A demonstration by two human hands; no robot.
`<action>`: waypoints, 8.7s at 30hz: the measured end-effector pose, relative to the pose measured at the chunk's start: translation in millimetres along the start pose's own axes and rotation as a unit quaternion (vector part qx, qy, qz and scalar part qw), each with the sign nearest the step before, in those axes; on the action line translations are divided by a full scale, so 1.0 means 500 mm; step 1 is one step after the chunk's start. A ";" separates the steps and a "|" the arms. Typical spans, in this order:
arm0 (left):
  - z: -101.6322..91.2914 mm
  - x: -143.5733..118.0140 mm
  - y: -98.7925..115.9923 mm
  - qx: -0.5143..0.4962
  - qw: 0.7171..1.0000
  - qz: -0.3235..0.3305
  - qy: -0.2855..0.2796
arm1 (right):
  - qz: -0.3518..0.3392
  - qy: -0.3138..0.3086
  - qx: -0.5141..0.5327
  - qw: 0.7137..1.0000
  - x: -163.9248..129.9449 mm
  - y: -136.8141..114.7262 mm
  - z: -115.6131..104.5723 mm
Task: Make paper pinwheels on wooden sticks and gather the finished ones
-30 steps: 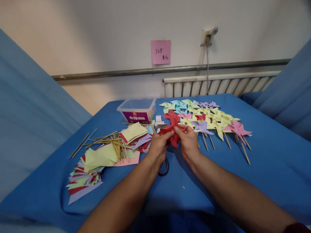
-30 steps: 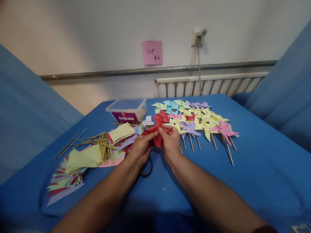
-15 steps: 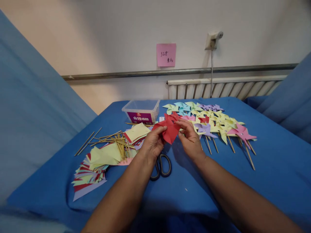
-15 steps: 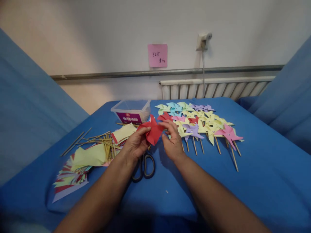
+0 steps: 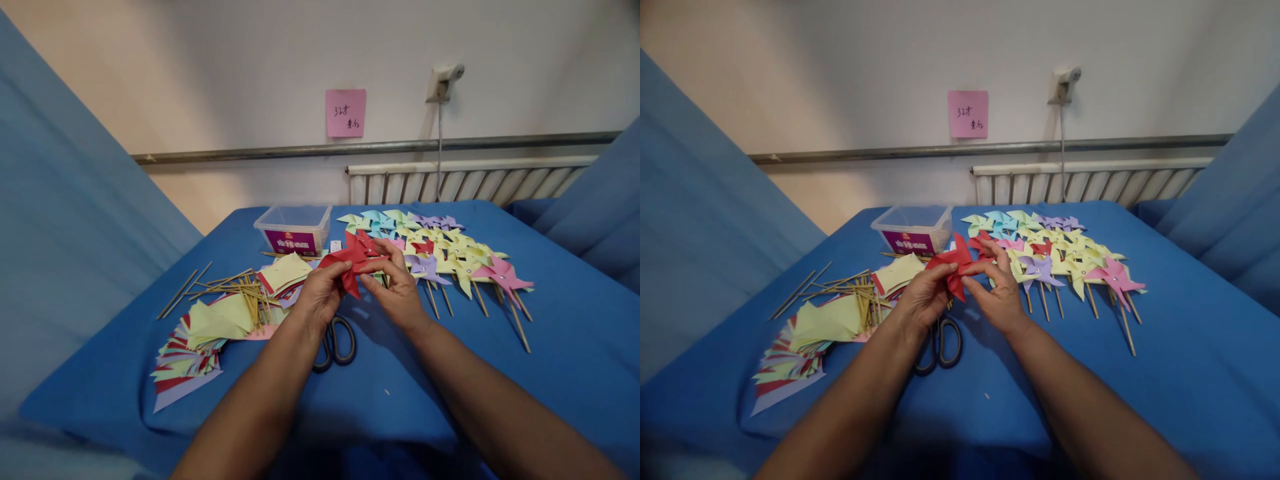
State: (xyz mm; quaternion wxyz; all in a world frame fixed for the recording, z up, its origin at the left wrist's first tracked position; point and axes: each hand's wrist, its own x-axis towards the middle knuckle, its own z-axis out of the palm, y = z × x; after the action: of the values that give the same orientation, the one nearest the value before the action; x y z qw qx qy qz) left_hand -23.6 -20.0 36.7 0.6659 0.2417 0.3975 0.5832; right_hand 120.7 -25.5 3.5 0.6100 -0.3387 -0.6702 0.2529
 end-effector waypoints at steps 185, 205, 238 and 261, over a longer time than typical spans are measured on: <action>-0.096 0.046 0.025 0.044 0.991 0.120 0.035 | 0.146 -0.314 -0.479 0.807 0.066 0.055 0.128; -0.086 0.038 0.025 0.044 0.991 0.115 0.043 | 0.189 -0.314 -0.442 0.819 0.000 0.005 0.066; -0.081 0.035 0.014 0.067 0.991 0.115 0.029 | 0.180 -0.295 -0.348 0.872 -0.007 0.049 0.061; -0.075 0.028 0.010 0.073 0.991 0.116 0.005 | 0.190 -0.317 -0.269 0.889 -0.006 0.052 0.063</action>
State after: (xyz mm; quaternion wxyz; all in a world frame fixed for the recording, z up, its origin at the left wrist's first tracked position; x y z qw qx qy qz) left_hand -56.9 -10.5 16.0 0.5724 0.3312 0.4119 0.6269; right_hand 93.6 -8.5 -22.0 0.1907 -0.5124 -0.7930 0.2685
